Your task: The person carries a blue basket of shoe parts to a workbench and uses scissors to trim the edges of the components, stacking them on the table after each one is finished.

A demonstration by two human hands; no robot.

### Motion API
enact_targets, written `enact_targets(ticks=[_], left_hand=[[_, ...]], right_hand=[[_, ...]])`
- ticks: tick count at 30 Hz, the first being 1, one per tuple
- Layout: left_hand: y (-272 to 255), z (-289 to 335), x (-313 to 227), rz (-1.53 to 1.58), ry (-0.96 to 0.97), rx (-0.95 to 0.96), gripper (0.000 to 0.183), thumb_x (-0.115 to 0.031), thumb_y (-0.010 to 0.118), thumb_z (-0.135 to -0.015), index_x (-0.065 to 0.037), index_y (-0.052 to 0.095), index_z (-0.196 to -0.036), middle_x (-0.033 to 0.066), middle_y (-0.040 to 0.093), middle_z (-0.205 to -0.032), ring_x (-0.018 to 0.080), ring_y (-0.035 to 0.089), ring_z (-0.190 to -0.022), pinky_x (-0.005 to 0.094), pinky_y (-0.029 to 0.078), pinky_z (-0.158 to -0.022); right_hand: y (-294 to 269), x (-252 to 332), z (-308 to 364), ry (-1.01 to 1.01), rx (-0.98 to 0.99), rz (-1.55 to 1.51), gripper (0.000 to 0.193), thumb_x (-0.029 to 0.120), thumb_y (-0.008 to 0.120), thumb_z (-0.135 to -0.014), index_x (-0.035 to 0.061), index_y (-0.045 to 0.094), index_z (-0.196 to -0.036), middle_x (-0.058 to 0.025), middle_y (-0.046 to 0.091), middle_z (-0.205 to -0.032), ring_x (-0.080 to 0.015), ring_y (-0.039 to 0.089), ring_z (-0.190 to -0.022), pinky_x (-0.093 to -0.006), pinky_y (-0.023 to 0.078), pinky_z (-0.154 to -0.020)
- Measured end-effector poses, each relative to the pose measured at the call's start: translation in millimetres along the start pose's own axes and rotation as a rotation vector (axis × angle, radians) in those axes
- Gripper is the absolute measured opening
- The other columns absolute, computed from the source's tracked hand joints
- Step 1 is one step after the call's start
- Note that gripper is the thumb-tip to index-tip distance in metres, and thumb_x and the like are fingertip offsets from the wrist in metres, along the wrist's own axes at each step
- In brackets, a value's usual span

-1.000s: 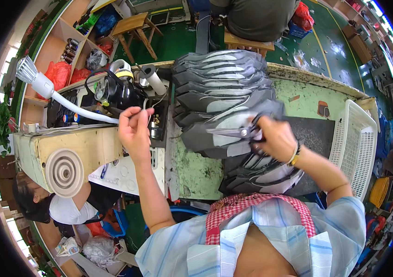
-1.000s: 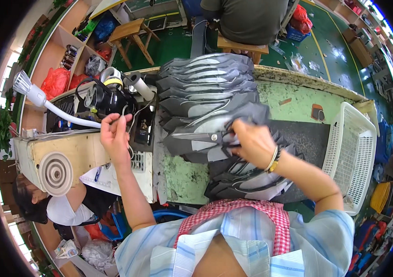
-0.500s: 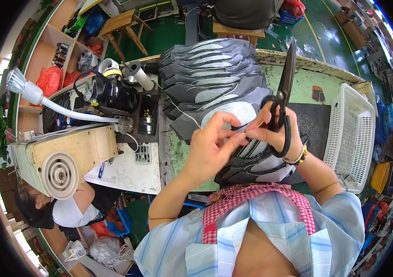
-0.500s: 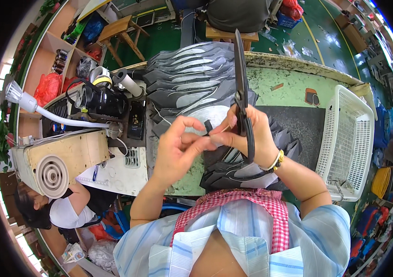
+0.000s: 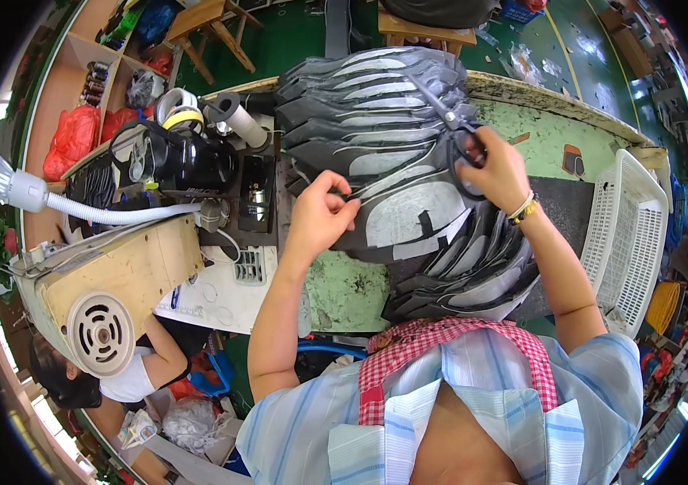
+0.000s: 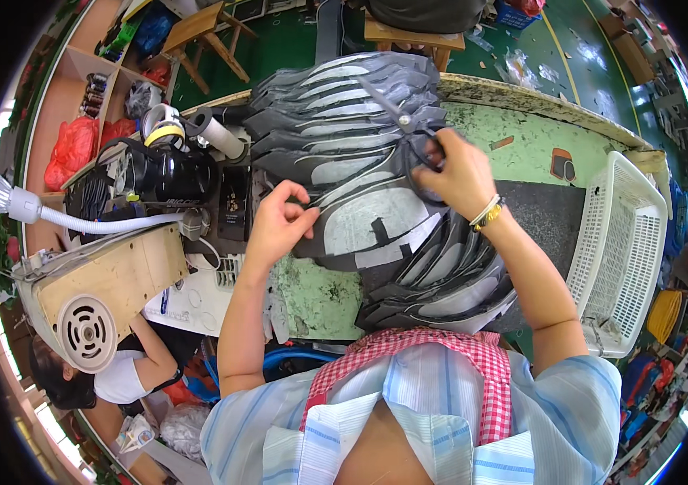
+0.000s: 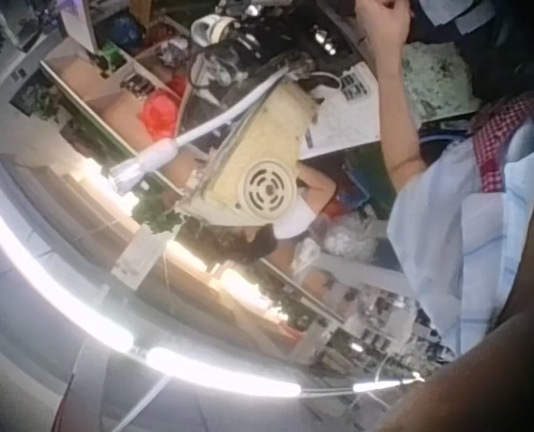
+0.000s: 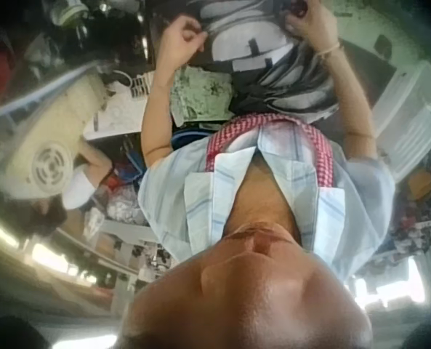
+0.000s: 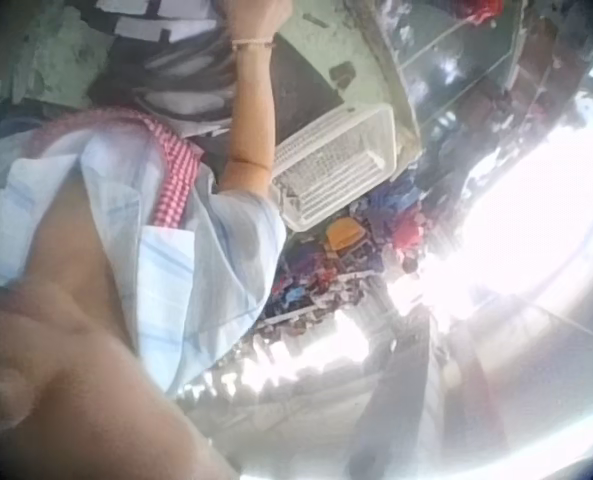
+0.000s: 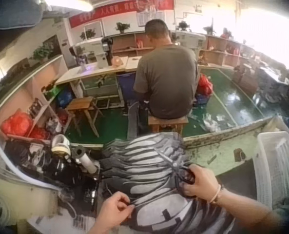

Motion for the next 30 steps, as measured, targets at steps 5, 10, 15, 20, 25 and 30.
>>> enact_targets(ticks=[5, 10, 15, 20, 25, 30], left_hand=[[-20.5, 14.3, -10.8, -0.338, 0.145, -0.122, 0.023, -0.015, 0.069, -0.081, -0.005, 0.051, -0.093, 0.0012, 0.061, -0.059, 0.0063, 0.054, -0.054, 0.0232, 0.040, -0.052], [-45.1, 27.1, -33.5, -0.317, 0.231, -0.053, 0.023, -0.014, 0.066, -0.082, -0.004, 0.051, -0.096, 0.0005, 0.059, -0.064, 0.0061, 0.052, -0.061, 0.0227, 0.039, -0.057], [-38.4, 32.1, -25.5, -0.355, 0.358, -0.047, 0.020, -0.006, 0.063, -0.082, -0.005, 0.051, -0.097, 0.0029, 0.062, -0.073, 0.0086, 0.057, -0.064, 0.0251, 0.042, -0.057], [-10.6, 64.8, -49.7, -0.152, 0.340, -0.068, 0.017, -0.003, 0.063, -0.082, -0.004, 0.050, -0.094, 0.0048, 0.064, -0.073, 0.0087, 0.061, -0.064, 0.0235, 0.046, -0.060], [44.7, 77.5, -122.3, 0.026, 0.598, -0.020, 0.025, 0.003, 0.068, -0.078, -0.004, 0.051, -0.095, 0.0048, 0.065, -0.074, 0.0127, 0.067, -0.070, 0.0250, 0.051, -0.064], [14.9, -7.8, -128.2, -0.104, 0.382, 0.022, 0.024, -0.007, 0.071, -0.077, -0.005, 0.054, -0.093, 0.0004, 0.064, -0.071, 0.0038, 0.054, -0.060, 0.0215, 0.043, -0.057]], right_hand=[[-29.4, 24.2, 39.6, 0.062, 0.400, -0.552, 0.040, 0.038, 0.066, -0.082, 0.0013, 0.053, -0.091, -0.0030, 0.055, -0.069, -0.0132, 0.057, -0.064, -0.0277, 0.044, -0.056], [37.0, 54.0, 125.4, 0.681, 1.439, -1.187, 0.088, 0.082, 0.030, -0.079, -0.0003, 0.055, -0.099, -0.0061, 0.056, -0.076, -0.0172, 0.057, -0.065, -0.0318, 0.049, -0.067], [83.9, 77.2, 109.6, 0.747, 1.135, -1.044, 0.074, 0.080, 0.043, -0.076, 0.0063, 0.053, -0.077, 0.0020, 0.043, -0.052, -0.0088, 0.043, -0.043, -0.0238, 0.038, -0.040], [17.5, 88.9, 101.5, 0.270, 0.930, -1.001, 0.046, 0.049, 0.064, -0.084, 0.0042, 0.054, -0.079, -0.0013, 0.053, -0.061, -0.0081, 0.051, -0.047, -0.0216, 0.040, -0.040], [-22.8, 84.8, 48.3, 0.122, 0.594, -1.179, 0.043, 0.008, 0.084, -0.066, 0.0053, 0.047, -0.087, -0.0102, 0.067, -0.076, -0.0082, 0.061, -0.069, -0.0226, 0.049, -0.061], [-32.8, 65.4, -18.2, -0.001, 0.252, -0.930, 0.030, 0.003, 0.077, -0.072, 0.0040, 0.049, -0.081, -0.0034, 0.061, -0.069, -0.0077, 0.059, -0.060, -0.0206, 0.048, -0.054]])
Point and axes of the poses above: each hand's wrist, its own z-axis away from the middle knuckle, its own y-axis out of the palm, x = y × z, the point moved 4 cm from there along -z, towards the middle knuckle
